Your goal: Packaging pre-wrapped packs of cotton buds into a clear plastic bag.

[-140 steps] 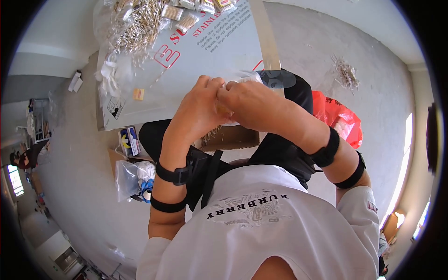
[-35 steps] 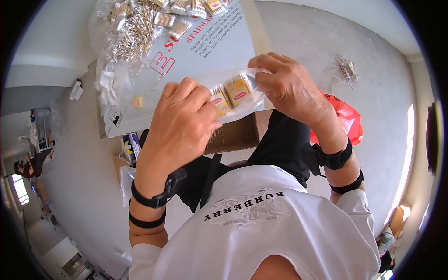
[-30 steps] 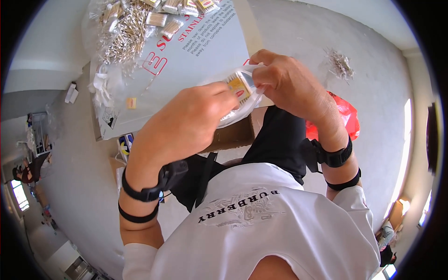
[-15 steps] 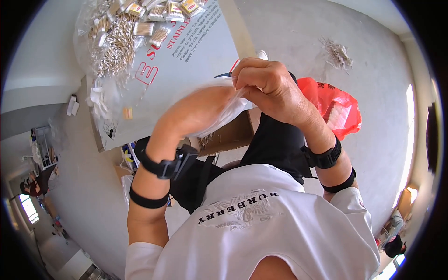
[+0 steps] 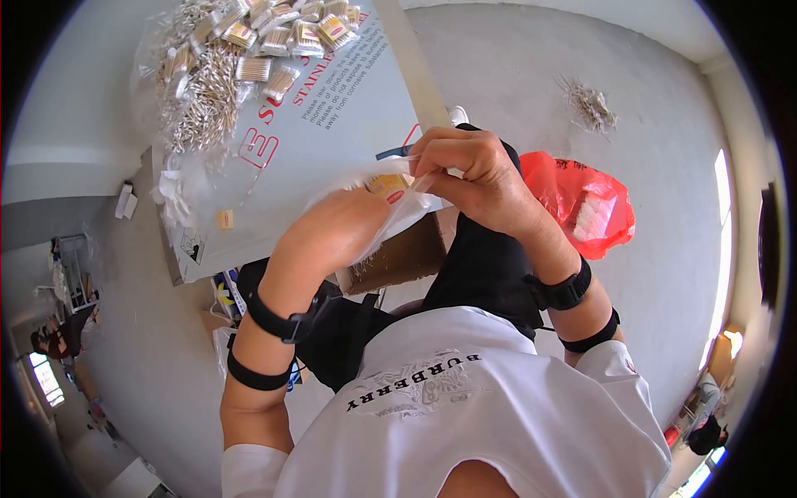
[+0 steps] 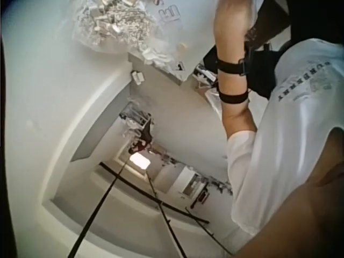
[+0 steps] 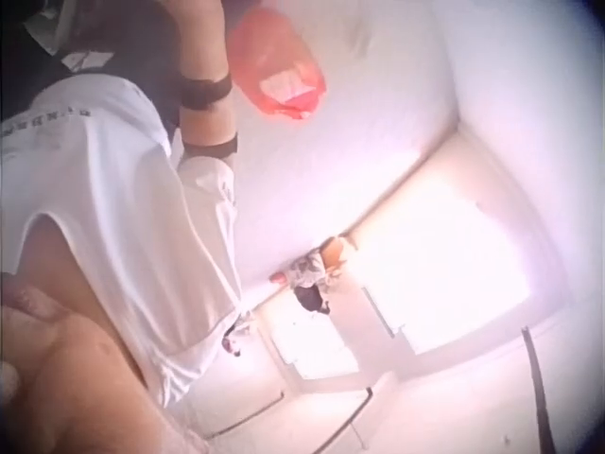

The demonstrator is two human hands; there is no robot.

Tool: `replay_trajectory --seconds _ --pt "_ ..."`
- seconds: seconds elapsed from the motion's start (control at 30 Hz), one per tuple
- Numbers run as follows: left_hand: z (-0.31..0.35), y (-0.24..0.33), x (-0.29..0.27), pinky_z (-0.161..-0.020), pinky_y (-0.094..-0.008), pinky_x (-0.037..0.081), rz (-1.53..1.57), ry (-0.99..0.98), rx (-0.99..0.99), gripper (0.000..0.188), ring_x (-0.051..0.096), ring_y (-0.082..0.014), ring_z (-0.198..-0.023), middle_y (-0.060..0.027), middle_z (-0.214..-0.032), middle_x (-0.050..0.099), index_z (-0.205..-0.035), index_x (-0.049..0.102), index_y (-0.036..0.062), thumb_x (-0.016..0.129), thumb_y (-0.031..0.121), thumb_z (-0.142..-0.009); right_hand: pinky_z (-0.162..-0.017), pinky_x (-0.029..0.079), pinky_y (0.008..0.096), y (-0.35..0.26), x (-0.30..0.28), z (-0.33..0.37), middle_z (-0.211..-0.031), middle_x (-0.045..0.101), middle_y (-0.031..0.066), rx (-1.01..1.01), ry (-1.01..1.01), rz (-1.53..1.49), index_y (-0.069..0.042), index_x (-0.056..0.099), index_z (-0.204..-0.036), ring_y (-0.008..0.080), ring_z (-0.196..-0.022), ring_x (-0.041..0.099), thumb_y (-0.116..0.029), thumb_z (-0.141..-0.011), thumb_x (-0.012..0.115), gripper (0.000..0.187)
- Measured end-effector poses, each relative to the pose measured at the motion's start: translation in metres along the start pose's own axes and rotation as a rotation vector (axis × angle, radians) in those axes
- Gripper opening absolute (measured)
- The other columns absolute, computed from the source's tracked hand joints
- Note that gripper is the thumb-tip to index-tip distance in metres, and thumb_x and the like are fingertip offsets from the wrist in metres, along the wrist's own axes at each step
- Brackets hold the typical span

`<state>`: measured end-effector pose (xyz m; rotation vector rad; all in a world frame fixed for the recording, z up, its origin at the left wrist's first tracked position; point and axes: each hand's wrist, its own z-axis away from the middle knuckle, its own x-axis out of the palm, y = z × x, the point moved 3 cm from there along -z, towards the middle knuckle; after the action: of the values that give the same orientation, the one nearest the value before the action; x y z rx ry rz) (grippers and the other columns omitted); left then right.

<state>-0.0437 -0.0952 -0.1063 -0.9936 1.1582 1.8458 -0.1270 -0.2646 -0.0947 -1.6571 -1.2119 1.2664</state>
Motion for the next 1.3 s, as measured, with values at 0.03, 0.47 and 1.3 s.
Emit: replay_trajectory --seconds 0.03,0.47,1.3 --pt "0.006 0.003 -0.008 -0.07 -0.0435 0.052 0.009 0.073 0.061 0.012 0.065 -0.037 -0.083 -0.0211 -0.089 0.067 -0.088 0.066 -0.0023 0.058 0.006 -0.084 -0.076 0.05 0.0311 0.0 -0.002 0.0 -0.091 0.063 0.0097 -0.02 -0.007 0.043 0.002 0.062 -0.083 0.023 -0.082 0.063 0.003 -0.078 0.067 0.007" --pt "0.054 0.024 -0.02 -0.097 -0.0452 0.038 -0.137 0.526 -0.123 0.035 0.051 -0.0324 -0.12 -0.0148 -0.117 0.059 -0.092 0.067 0.0034 0.082 0.012 -0.062 -0.087 0.048 0.0419 -0.013 0.019 -0.02 -0.113 0.061 0.011 -0.256 -0.29 0.812 -0.004 0.07 -0.086 0.0296 -0.11 0.057 -0.006 -0.066 0.074 0.02" --pt "0.026 -0.036 0.016 -0.077 -0.0401 0.045 0.074 0.774 -0.131 0.067 0.06 -0.0253 -0.082 -0.0069 -0.086 0.065 -0.118 0.06 0.0064 0.088 0.014 -0.058 -0.113 0.03 0.0398 0.066 0.033 -0.005 -0.148 0.044 0.0046 0.076 -0.142 -0.13 -0.012 0.054 -0.136 0.0264 -0.134 0.043 -0.024 -0.065 0.087 0.078"
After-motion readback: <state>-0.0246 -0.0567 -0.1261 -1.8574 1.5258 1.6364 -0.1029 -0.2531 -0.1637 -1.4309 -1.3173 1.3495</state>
